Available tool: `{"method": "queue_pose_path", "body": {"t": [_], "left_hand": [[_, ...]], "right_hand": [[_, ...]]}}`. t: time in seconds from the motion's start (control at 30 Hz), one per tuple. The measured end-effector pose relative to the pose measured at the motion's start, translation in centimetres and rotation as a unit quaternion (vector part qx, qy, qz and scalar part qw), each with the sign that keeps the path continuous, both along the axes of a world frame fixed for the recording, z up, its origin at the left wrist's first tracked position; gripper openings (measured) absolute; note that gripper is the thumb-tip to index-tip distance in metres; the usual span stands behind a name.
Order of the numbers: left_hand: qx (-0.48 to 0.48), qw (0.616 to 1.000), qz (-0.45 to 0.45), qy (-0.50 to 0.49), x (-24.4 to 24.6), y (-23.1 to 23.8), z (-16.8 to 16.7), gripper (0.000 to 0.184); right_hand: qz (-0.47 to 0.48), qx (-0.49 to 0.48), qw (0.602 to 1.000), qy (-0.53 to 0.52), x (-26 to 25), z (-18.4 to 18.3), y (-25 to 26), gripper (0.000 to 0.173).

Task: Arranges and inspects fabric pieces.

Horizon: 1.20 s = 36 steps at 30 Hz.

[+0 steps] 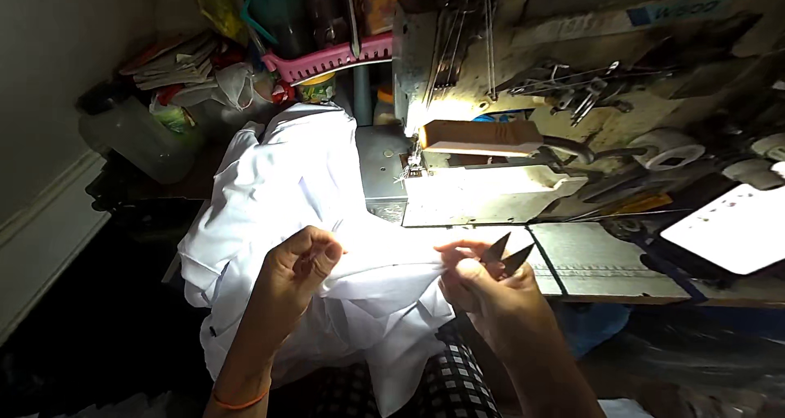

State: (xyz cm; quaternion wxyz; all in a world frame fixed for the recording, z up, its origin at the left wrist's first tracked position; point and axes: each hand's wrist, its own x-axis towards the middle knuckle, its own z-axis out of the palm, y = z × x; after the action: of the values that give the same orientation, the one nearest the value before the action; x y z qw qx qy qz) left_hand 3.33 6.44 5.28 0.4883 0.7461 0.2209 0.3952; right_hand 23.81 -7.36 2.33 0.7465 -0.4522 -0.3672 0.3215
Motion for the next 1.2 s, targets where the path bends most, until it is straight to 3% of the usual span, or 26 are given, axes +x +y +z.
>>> {"method": "queue_pose_path", "body": {"t": [0.1, 0.17, 0.23, 0.33, 0.4, 0.53, 0.6, 0.67, 0.73, 0.77, 0.8, 0.87, 0.93, 1.0, 1.1, 1.17, 1.2], "left_hand": [[0.04, 0.999, 0.003, 0.032, -0.4, -0.5, 0.5, 0.013], [0.068, 0.995, 0.031, 0.065, -0.6, -1.0, 0.9, 0.024], [0.141, 0.981, 0.094, 0.094, -0.4, -1.5, 1.0, 0.028], [0.266, 0.944, 0.154, 0.12, 0.1, -1.2, 1.4, 0.018], [0.295, 0.936, 0.132, 0.141, 1.0, 0.0, 2.0, 0.02], [0.245, 0.958, 0.072, 0.133, 5.6, 3.4, 3.1, 0.014], [0.221, 0.965, 0.036, 0.137, 8.8, 5.4, 3.2, 0.024], [0.168, 0.959, 0.019, 0.229, 11.7, 6.0, 4.5, 0.028], [0.224, 0.921, -0.01, 0.318, 14.0, 6.3, 5.2, 0.019], [0.303, 0.901, -0.016, 0.309, 15.3, 7.9, 3.2, 0.017], [0.404, 0.888, 0.008, 0.22, 17.5, 10.8, -0.9, 0.017], [0.385, 0.887, 0.007, 0.256, 20.8, 13.7, -3.4, 0.02], [0.302, 0.895, 0.001, 0.329, 22.5, 14.4, -3.0, 0.027], [0.275, 0.903, 0.023, 0.33, 23.1, 14.4, -3.1, 0.035], [0.348, 0.894, 0.057, 0.275, 22.3, 14.1, -3.3, 0.037], [0.367, 0.903, 0.046, 0.221, 19.7, 12.3, -0.7, 0.026], [0.303, 0.921, 0.017, 0.246, 17.6, 10.2, 2.4, 0.019]], "right_hand": [[-0.046, -0.007, 0.983, -0.177, -0.1, 0.4, -0.1, 0.024], [-0.091, -0.009, 0.961, -0.26, -0.5, 0.6, 0.1, 0.026], [-0.131, -0.012, 0.941, -0.312, -0.6, 0.3, 0.6, 0.022], [-0.16, -0.018, 0.929, -0.332, -0.5, 0.1, 0.9, 0.016], [-0.175, -0.038, 0.929, -0.323, -0.3, 0.0, 1.0, 0.015], [-0.128, -0.074, 0.961, -0.233, 0.4, -1.1, 1.7, 0.016], [-0.107, -0.124, 0.969, -0.185, 1.1, -1.9, 2.3, 0.015], [-0.099, -0.219, 0.96, -0.143, 1.8, -1.7, 2.8, 0.007], [-0.092, -0.266, 0.957, -0.071, 2.7, -1.5, 3.6, 0.012], [-0.095, -0.271, 0.957, -0.04, 3.2, -1.6, 4.0, 0.017], [-0.096, -0.27, 0.958, -0.009, 3.6, -1.6, 4.3, 0.019], [-0.097, -0.262, 0.959, 0.042, 4.1, -1.4, 4.8, 0.022], [-0.097, -0.242, 0.962, 0.083, 4.1, -1.1, 5.4, 0.025], [-0.085, -0.222, 0.966, 0.101, 4.1, -1.4, 5.8, 0.027], [-0.067, -0.225, 0.969, 0.071, 3.8, -2.0, 6.2, 0.032], [-0.085, -0.251, 0.964, 0.006, 3.8, -2.1, 5.8, 0.032], [-0.112, -0.255, 0.96, -0.04, 3.9, -2.0, 5.3, 0.029]]}}
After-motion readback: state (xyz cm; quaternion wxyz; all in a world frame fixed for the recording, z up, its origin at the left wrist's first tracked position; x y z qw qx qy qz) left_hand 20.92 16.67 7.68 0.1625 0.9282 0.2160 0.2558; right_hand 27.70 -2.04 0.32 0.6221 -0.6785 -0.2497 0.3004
